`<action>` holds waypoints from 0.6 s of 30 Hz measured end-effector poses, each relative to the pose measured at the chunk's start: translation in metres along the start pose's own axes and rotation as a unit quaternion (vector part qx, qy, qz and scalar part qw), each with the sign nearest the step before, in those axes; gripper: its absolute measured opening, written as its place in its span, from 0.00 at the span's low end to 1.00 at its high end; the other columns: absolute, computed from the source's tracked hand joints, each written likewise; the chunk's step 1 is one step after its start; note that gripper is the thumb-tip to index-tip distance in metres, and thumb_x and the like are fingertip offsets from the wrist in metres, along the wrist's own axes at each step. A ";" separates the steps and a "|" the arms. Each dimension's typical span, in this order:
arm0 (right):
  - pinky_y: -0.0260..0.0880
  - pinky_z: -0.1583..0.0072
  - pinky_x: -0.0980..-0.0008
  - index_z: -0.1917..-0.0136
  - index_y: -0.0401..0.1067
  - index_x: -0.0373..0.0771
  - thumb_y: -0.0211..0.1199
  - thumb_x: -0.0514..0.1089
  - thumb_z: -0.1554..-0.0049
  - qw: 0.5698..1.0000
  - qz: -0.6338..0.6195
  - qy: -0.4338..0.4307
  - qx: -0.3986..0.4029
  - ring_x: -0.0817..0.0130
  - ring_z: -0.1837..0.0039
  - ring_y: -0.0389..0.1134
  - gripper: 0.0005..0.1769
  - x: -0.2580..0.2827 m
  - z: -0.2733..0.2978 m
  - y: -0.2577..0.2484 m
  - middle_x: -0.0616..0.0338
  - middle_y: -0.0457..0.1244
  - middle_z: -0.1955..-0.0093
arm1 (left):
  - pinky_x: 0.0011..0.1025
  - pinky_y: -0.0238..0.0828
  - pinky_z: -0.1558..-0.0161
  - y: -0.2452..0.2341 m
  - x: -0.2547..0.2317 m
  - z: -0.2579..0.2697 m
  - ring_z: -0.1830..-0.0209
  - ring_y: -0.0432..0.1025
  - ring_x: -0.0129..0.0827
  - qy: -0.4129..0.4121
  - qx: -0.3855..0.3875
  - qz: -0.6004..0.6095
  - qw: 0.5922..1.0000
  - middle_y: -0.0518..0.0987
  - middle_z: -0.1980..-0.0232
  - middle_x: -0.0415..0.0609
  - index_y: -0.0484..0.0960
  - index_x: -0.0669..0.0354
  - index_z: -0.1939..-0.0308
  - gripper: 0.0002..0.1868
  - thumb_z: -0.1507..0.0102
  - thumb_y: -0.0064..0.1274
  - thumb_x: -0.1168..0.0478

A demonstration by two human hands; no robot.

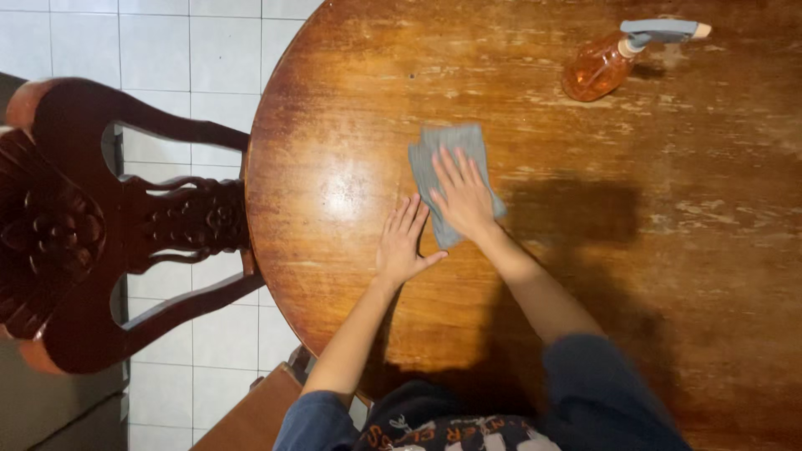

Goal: The person wipes a wooden dining table with a gray cloth, moving around the table to reach different sections. They briefly reposition a wooden chair to access the area underneath, then continue wiping. A spray bottle is present on the table but is not used during the observed segment.

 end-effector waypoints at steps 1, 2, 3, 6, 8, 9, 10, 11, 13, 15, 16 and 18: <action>0.34 0.16 0.46 0.12 0.45 0.45 0.59 0.62 0.33 1.000 -0.013 0.000 0.002 0.49 0.11 0.36 0.46 -0.006 0.011 -0.011 0.54 0.38 0.09 | 0.52 0.44 0.22 -0.002 -0.002 0.002 0.16 0.47 0.51 0.004 -0.008 0.004 1.000 0.52 0.16 0.56 0.60 0.59 0.22 0.58 0.45 0.57 0.26; 0.33 0.17 0.44 0.14 0.45 0.45 0.56 0.63 0.35 1.000 -0.025 0.001 0.005 0.49 0.12 0.36 0.45 -0.014 0.015 -0.022 0.54 0.39 0.11 | 0.52 0.45 0.22 -0.004 -0.003 0.002 0.16 0.47 0.51 0.009 -0.017 0.007 1.000 0.52 0.16 0.57 0.60 0.60 0.22 0.58 0.45 0.57 0.26; 0.33 0.19 0.41 0.16 0.46 0.46 0.54 0.64 0.37 0.999 -0.039 -0.001 0.009 0.49 0.14 0.37 0.44 -0.021 0.016 -0.030 0.54 0.39 0.13 | 0.52 0.45 0.22 -0.006 -0.004 0.002 0.16 0.48 0.51 0.010 -0.025 0.011 1.000 0.52 0.16 0.57 0.61 0.61 0.22 0.58 0.44 0.57 0.27; 0.33 0.17 0.47 0.15 0.46 0.45 0.48 0.61 0.33 0.993 -0.069 0.087 -0.031 0.48 0.13 0.35 0.39 -0.067 -0.031 -0.044 0.56 0.37 0.12 | 0.52 0.45 0.22 -0.003 -0.001 0.000 0.16 0.48 0.50 0.004 -0.015 0.006 1.000 0.52 0.16 0.57 0.61 0.62 0.23 0.58 0.45 0.57 0.27; 0.32 0.19 0.45 0.15 0.43 0.38 0.46 0.60 0.31 0.984 -0.050 0.172 0.013 0.43 0.13 0.33 0.40 -0.094 -0.079 -0.029 0.50 0.35 0.12 | 0.51 0.45 0.22 0.001 0.000 0.001 0.16 0.48 0.50 -0.006 0.004 0.000 1.000 0.52 0.16 0.57 0.61 0.63 0.23 0.58 0.45 0.57 0.27; 0.32 0.18 0.45 0.14 0.42 0.39 0.46 0.61 0.30 0.979 -0.043 0.198 0.015 0.43 0.13 0.32 0.40 -0.098 -0.099 -0.025 0.51 0.34 0.11 | 0.51 0.45 0.22 0.003 0.001 -0.001 0.16 0.47 0.50 -0.009 0.011 -0.003 1.000 0.52 0.16 0.57 0.61 0.63 0.24 0.58 0.45 0.57 0.27; 0.32 0.19 0.45 0.15 0.42 0.38 0.46 0.61 0.30 0.985 -0.013 0.171 0.000 0.43 0.14 0.33 0.40 -0.087 -0.118 -0.023 0.49 0.35 0.12 | 0.51 0.45 0.22 0.002 0.000 -0.002 0.16 0.47 0.50 -0.008 0.006 -0.001 1.000 0.52 0.16 0.57 0.61 0.63 0.23 0.58 0.45 0.57 0.27; 0.33 0.19 0.46 0.15 0.43 0.37 0.46 0.61 0.31 0.989 0.016 0.145 -0.015 0.43 0.15 0.33 0.41 -0.070 -0.132 -0.019 0.48 0.35 0.13 | 0.51 0.45 0.22 0.001 -0.001 -0.001 0.16 0.47 0.50 -0.007 0.003 0.001 1.000 0.52 0.16 0.57 0.61 0.63 0.23 0.58 0.45 0.57 0.27; 0.34 0.19 0.46 0.15 0.44 0.37 0.47 0.60 0.31 0.996 0.011 0.090 -0.025 0.44 0.14 0.34 0.40 -0.036 -0.130 -0.015 0.49 0.36 0.13 | 0.51 0.44 0.22 0.000 0.000 -0.001 0.16 0.46 0.49 -0.005 0.004 0.000 1.000 0.51 0.16 0.57 0.61 0.63 0.23 0.58 0.45 0.57 0.26; 0.36 0.18 0.46 0.15 0.47 0.38 0.49 0.58 0.32 0.999 -0.038 0.037 -0.010 0.45 0.13 0.36 0.40 -0.003 -0.089 -0.018 0.50 0.37 0.12 | 0.52 0.43 0.22 0.001 0.000 -0.002 0.16 0.46 0.50 -0.004 0.013 -0.007 1.000 0.51 0.17 0.57 0.60 0.64 0.24 0.58 0.44 0.57 0.26; 0.37 0.19 0.46 0.16 0.49 0.38 0.51 0.58 0.33 0.999 -0.052 0.012 0.000 0.44 0.13 0.37 0.39 0.011 -0.072 -0.021 0.50 0.39 0.12 | 0.52 0.44 0.22 0.000 0.000 -0.002 0.16 0.46 0.49 -0.005 0.010 -0.001 1.000 0.51 0.17 0.57 0.61 0.63 0.23 0.58 0.44 0.57 0.26; 0.40 0.19 0.46 0.16 0.50 0.41 0.52 0.58 0.35 0.997 -0.065 -0.019 0.030 0.46 0.14 0.40 0.40 0.013 -0.033 -0.033 0.52 0.41 0.13 | 0.51 0.44 0.22 -0.001 0.000 -0.001 0.16 0.46 0.49 -0.008 0.004 0.008 1.000 0.52 0.16 0.56 0.61 0.62 0.23 0.58 0.45 0.57 0.27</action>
Point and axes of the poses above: each hand's wrist, its own z-axis away from the middle knuckle, its own y-axis out of the palm, x = y × z, the point moved 9 cm from there along -z, towards the middle knuckle
